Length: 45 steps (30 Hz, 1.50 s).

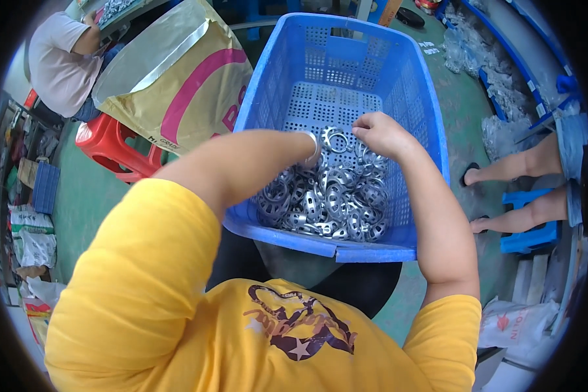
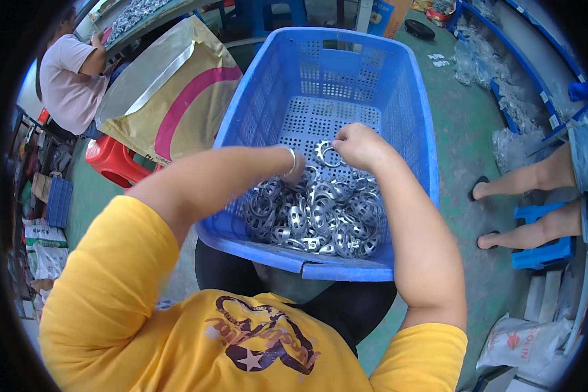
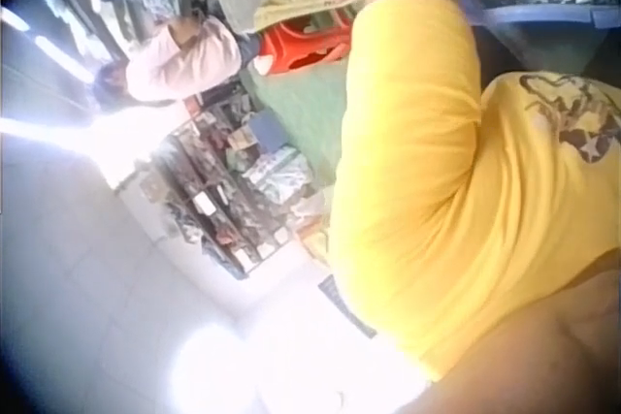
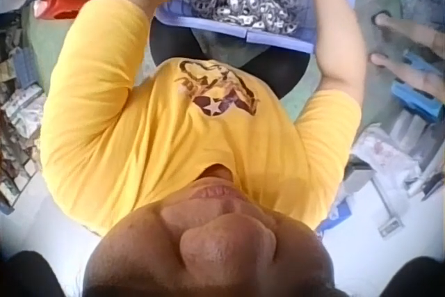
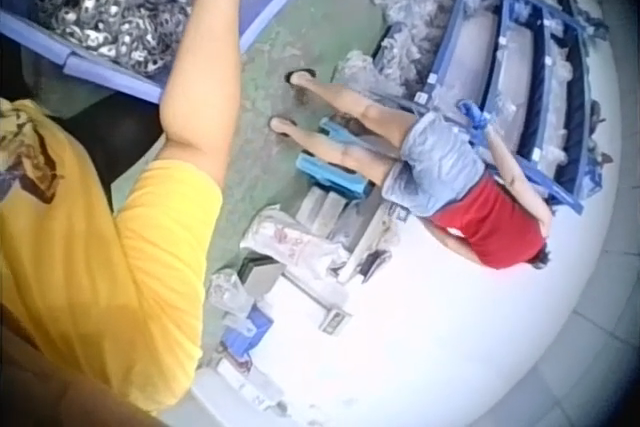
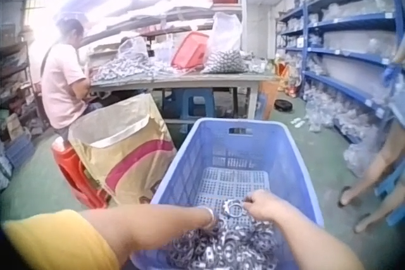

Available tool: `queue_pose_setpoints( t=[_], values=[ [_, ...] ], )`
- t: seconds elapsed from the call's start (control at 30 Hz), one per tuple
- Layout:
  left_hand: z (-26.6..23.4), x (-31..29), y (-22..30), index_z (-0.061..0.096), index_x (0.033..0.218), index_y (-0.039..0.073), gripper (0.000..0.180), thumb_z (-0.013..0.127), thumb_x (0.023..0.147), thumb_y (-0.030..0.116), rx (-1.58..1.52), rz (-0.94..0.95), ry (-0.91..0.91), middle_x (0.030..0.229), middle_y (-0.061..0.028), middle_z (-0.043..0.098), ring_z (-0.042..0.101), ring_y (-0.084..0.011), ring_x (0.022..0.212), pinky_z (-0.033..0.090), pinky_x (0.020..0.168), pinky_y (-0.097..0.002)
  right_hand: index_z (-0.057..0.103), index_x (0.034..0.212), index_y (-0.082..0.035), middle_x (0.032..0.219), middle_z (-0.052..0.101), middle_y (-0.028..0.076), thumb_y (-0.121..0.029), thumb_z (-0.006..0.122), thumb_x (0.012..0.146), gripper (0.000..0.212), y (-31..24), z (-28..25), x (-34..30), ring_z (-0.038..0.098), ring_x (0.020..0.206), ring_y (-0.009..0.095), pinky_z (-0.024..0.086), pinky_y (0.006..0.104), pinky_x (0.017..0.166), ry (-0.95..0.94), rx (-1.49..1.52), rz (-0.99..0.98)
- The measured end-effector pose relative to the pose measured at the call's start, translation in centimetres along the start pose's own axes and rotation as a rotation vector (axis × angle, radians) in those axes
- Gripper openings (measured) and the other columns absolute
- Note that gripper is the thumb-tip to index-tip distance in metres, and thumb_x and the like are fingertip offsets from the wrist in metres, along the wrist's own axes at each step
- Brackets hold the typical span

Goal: The person sorts circular metal components by picking them one at a time from a blue plastic basket and placing them into a paper bag.

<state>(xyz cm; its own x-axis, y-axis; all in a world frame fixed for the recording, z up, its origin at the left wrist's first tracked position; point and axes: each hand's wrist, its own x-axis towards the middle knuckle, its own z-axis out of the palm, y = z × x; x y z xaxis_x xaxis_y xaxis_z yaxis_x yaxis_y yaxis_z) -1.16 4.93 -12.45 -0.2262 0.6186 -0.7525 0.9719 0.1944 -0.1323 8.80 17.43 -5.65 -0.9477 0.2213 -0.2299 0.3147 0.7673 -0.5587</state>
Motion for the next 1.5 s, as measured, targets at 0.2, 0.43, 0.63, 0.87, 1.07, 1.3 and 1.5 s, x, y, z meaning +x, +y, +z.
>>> queue_pose_setpoints(
  t=[0.2,0.43,0.63,0.87,1.07,1.3,1.5],
  values=[
    [-2.8,-2.5,-0.4,0.065,0.081,0.000,0.020,0.057,0.073,0.016,-0.139,-0.066,0.226,0.080,-0.0161,0.064,0.063,-0.0259,0.075,0.050,0.068,-0.0324,0.057,0.094,0.006,0.083,0.061,0.019,-0.029,0.050,0.083,0.038,0.4,-1.0,0.3,0.063,0.071,0.027,0.050,0.0346,0.062,-0.063,0.146,0.246],
    [-4.4,-11.0,0.4,0.061,0.082,0.001,0.017,0.065,0.066,0.002,-0.646,0.201,1.311,0.111,-0.0206,0.051,0.059,-0.0291,0.082,0.047,0.065,-0.0327,0.047,0.106,0.003,0.086,0.057,0.011,-0.031,0.047,0.088,0.038,-1.2,-2.8,-1.3,0.057,0.059,0.016,0.049,0.0268,0.045,-0.038,1.110,0.078],
    [-2.1,-13.9,1.0,0.036,0.115,-0.001,0.047,0.055,0.084,0.028,-1.932,0.434,0.798,0.098,-0.0195,0.055,0.062,-0.0197,0.077,0.053,0.060,-0.0256,0.038,0.116,-0.002,0.089,0.056,0.012,-0.025,0.048,0.088,0.038,-4.3,-4.3,-3.9,0.059,0.071,0.017,0.051,0.0264,0.051,0.069,1.282,-0.315],
    [-2.0,-12.7,-0.5,0.043,0.105,-0.002,0.071,0.011,0.086,0.059,-2.161,0.858,0.339,0.079,-0.0178,0.059,0.063,-0.0218,0.066,0.053,0.054,-0.0255,0.035,0.121,-0.003,0.099,0.055,0.012,-0.025,0.047,0.088,0.041,-3.4,-5.1,-3.7,0.058,0.081,0.016,0.049,0.0255,0.056,0.090,1.132,-0.359],
    [-1.8,-12.2,-1.6,0.039,0.114,-0.008,0.034,0.033,0.093,0.019,-2.315,0.872,0.525,0.096,-0.0205,0.057,0.061,-0.0255,0.084,0.054,0.067,-0.0271,0.039,0.122,-0.002,0.106,0.053,0.006,0.001,0.056,0.077,0.048,-2.3,-5.6,-3.8,0.050,0.098,0.011,0.044,0.0230,0.075,0.190,0.664,-0.549],
    [-2.1,-12.7,-0.9,0.040,0.123,-0.002,0.039,0.047,0.084,-0.002,-1.933,0.675,1.076,0.116,-0.0148,0.050,0.057,-0.0243,0.097,0.052,0.074,-0.0253,0.044,0.119,-0.002,0.106,0.053,0.005,0.015,0.052,0.070,0.053,-2.6,-4.3,-3.1,0.051,0.097,0.012,0.044,0.0243,0.080,0.128,0.742,-0.450],
    [-2.1,-13.5,-0.7,0.050,0.111,-0.004,0.030,0.053,0.082,0.000,-1.695,0.599,1.241,0.104,-0.0125,0.058,0.062,-0.0185,0.085,0.053,0.064,-0.0215,0.053,0.110,-0.002,0.093,0.060,0.005,0.006,0.055,0.073,0.038,-2.4,-3.4,-2.3,0.055,0.088,0.011,0.044,0.0244,0.076,0.129,0.518,-0.296]
  ],
)
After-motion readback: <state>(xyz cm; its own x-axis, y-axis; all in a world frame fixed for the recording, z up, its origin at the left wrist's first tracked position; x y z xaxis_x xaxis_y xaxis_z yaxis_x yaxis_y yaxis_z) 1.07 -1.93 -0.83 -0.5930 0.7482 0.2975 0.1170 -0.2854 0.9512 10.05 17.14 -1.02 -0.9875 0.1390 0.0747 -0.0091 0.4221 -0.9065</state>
